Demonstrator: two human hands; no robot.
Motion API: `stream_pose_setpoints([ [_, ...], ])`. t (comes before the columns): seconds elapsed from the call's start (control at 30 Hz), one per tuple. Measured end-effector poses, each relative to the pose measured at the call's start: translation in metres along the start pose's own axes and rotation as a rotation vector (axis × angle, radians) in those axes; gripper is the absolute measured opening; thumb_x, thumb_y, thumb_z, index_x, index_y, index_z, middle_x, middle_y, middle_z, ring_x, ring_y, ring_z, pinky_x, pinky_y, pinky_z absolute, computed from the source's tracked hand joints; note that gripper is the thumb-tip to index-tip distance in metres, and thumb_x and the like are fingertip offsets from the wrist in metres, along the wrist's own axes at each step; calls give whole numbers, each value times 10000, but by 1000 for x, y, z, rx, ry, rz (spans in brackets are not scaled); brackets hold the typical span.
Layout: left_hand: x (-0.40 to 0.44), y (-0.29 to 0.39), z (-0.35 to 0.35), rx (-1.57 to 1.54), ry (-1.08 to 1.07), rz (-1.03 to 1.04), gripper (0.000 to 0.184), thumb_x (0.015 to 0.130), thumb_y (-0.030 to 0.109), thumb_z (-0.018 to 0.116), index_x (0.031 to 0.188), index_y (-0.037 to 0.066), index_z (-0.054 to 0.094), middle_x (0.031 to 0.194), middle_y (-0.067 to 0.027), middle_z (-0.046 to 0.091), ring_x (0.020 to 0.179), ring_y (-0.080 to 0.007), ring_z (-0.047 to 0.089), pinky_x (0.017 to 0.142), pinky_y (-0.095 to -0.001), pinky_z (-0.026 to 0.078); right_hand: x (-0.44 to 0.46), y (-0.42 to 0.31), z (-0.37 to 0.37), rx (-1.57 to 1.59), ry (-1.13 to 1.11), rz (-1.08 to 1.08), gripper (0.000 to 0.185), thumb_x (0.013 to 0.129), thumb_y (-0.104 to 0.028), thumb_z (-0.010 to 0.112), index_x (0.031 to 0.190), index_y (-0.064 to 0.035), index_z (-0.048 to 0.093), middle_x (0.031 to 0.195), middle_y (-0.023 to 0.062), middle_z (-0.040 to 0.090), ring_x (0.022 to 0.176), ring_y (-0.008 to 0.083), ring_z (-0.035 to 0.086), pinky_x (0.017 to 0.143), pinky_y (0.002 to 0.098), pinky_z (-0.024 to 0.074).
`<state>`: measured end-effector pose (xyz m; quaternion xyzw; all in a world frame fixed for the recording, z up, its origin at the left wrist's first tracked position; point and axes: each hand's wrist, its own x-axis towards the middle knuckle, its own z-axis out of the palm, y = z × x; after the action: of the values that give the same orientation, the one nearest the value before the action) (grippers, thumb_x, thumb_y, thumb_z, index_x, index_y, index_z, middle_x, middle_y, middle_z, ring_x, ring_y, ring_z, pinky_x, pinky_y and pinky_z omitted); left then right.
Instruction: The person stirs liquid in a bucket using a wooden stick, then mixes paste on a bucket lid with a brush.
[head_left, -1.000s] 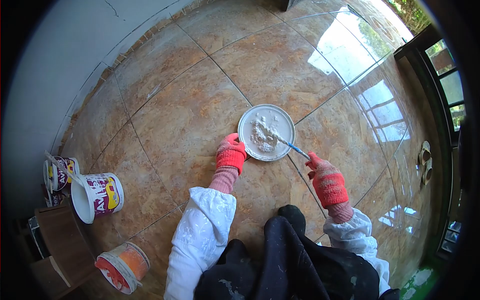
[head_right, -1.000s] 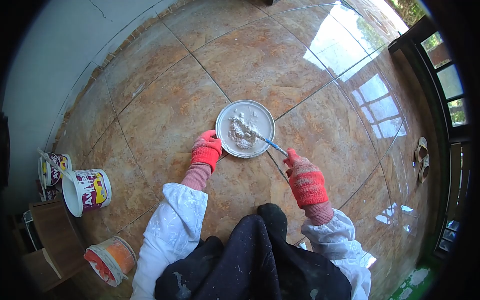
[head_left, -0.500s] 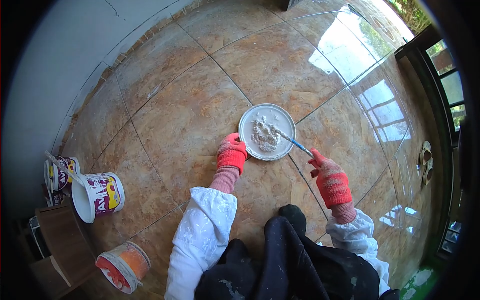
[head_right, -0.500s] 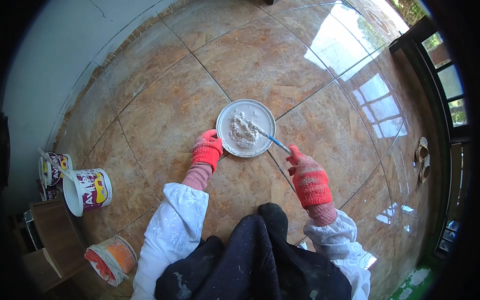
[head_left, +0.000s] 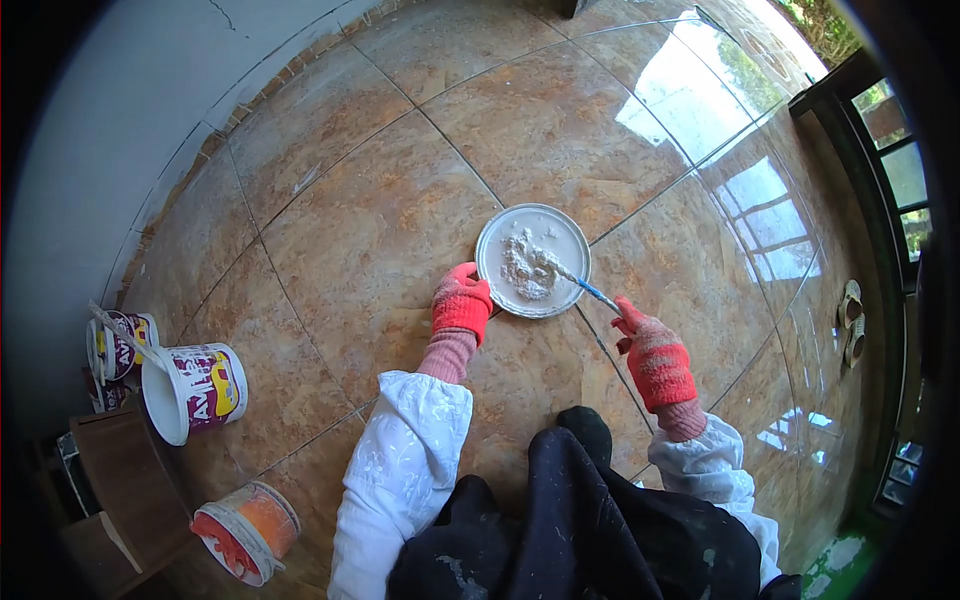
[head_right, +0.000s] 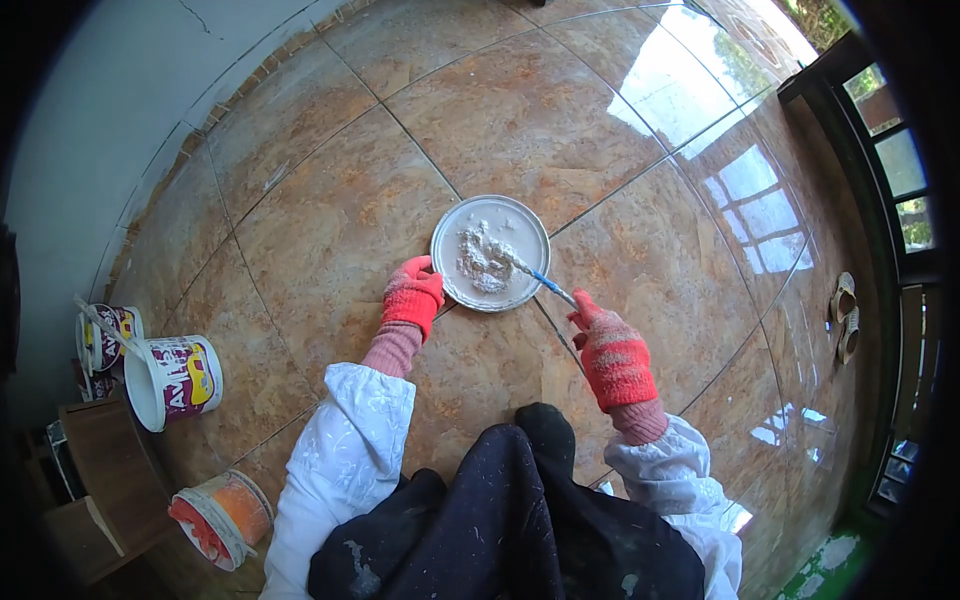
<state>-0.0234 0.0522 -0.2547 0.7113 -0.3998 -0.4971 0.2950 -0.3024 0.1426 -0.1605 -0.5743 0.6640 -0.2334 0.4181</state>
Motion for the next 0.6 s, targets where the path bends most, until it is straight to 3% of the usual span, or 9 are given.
stream_pose_setpoints([
  [0.1,2,-4,1,-18,6,-18,365,732,146,608,1077,27,591,792,-122,646,730,-231,623,695,-358,497,-10,-18,-13,-106,-8,48,424,838,4,460,1245,-113,483,957,84,631,663,183,587,621,277,485],
  [0.17,3,-6,2,-19,42,2,361,732,139,609,1075,26,591,795,-118,647,736,-229,623,700,-353,497,-8,-15,-21,305,48,525,297,876,-109,487,1166,-70,538,922,93,633,669,184,578,622,292,476],
  [0.2,3,-6,2,-21,40,2,361,732,139,609,1075,26,591,795,-118,647,736,-229,623,700,-353,497,-10,-14,-21,303,50,526,297,876,-109,487,1166,-70,538,922,93,633,669,184,578,622,292,476],
  [0.23,5,-6,1,-20,17,4,358,733,139,608,1073,26,592,794,-115,648,739,-228,623,702,-351,496,-13,-13,-18,160,67,350,269,892,-194,473,1099,-47,562,908,96,635,660,184,567,622,301,466],
  [0.3,5,-6,1,-20,-8,4,356,733,139,608,1071,27,593,792,-111,649,741,-226,623,704,-350,496,-19,-12,-13,-124,97,-2,401,925,-363,446,964,0,611,878,103,639,642,184,545,622,319,448],
  [0.33,5,-6,1,-19,-7,2,352,734,139,608,1068,29,596,787,-109,650,735,-225,622,701,-350,496,-14,-15,-11,-125,98,-2,401,925,-363,446,964,0,611,878,103,639,642,184,545,622,319,448],
  [0.4,3,-5,0,-16,-1,0,349,734,140,609,1066,32,598,781,-107,651,728,-224,622,698,-350,496,0,-22,-7,74,36,252,355,918,-325,469,974,-4,611,871,97,635,645,181,546,620,312,448],
  [0.53,4,-5,1,-64,4,-30,333,736,141,608,1051,32,603,771,-110,651,709,-219,622,685,-352,496,-3,-23,-7,62,55,81,364,918,-328,469,945,2,619,854,92,632,644,182,545,619,313,443],
  [0.6,4,-5,1,-81,-6,-34,328,737,141,609,1046,32,604,769,-113,651,705,-219,623,681,-353,495,-10,-30,-14,345,87,305,292,911,-269,491,1011,-21,608,865,89,636,647,181,547,623,309,453],
])
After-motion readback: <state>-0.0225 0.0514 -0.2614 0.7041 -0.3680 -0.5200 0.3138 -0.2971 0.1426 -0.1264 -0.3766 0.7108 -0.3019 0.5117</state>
